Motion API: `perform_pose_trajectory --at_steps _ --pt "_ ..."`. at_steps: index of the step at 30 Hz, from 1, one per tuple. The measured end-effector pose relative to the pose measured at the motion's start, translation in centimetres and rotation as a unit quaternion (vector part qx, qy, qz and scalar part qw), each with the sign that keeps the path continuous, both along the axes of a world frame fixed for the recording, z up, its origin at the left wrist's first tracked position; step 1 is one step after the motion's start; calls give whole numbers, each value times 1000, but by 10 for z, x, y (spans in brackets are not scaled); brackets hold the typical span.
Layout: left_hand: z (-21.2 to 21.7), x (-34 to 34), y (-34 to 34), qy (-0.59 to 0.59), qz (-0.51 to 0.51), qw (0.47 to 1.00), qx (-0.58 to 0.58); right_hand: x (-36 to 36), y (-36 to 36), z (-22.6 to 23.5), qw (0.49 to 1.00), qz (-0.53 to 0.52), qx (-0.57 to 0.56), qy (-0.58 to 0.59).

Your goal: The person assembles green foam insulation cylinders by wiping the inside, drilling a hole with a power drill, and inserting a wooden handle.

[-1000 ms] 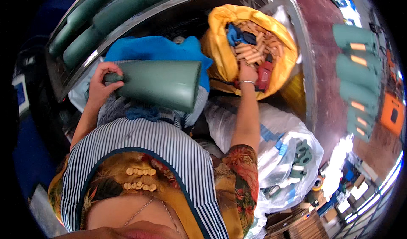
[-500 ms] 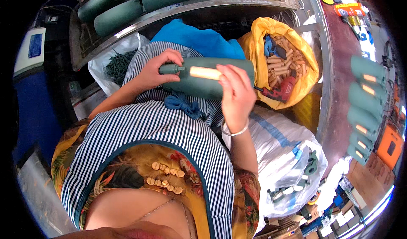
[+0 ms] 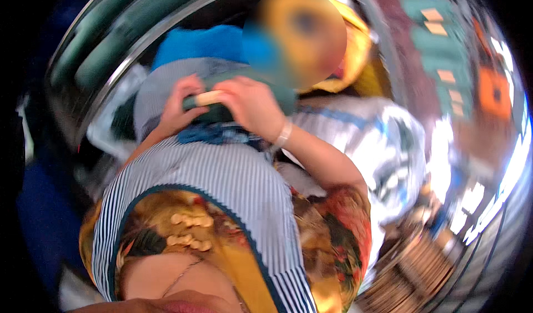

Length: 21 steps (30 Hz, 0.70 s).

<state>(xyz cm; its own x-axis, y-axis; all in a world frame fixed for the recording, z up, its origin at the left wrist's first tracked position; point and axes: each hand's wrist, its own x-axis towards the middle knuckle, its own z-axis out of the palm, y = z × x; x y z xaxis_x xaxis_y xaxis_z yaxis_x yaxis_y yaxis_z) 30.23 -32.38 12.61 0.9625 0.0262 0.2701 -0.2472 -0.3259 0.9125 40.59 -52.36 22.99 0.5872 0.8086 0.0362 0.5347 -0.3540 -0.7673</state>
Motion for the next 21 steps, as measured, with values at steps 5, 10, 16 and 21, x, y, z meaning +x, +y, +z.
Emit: perform_pose_trajectory --at_steps 5,10,16,21 --pt "11 4 8 120 14 991 -53 32 -27 12 982 -88 21 -164" --pt "24 17 11 159 95 982 -32 64 -249 42 726 -548 -206 -362" --pt "48 40 -3 135 71 986 60 -42 -492 3 584 -526 -603 137" --pt "45 62 4 246 97 964 39 -63 -496 -10 683 -549 -468 116"
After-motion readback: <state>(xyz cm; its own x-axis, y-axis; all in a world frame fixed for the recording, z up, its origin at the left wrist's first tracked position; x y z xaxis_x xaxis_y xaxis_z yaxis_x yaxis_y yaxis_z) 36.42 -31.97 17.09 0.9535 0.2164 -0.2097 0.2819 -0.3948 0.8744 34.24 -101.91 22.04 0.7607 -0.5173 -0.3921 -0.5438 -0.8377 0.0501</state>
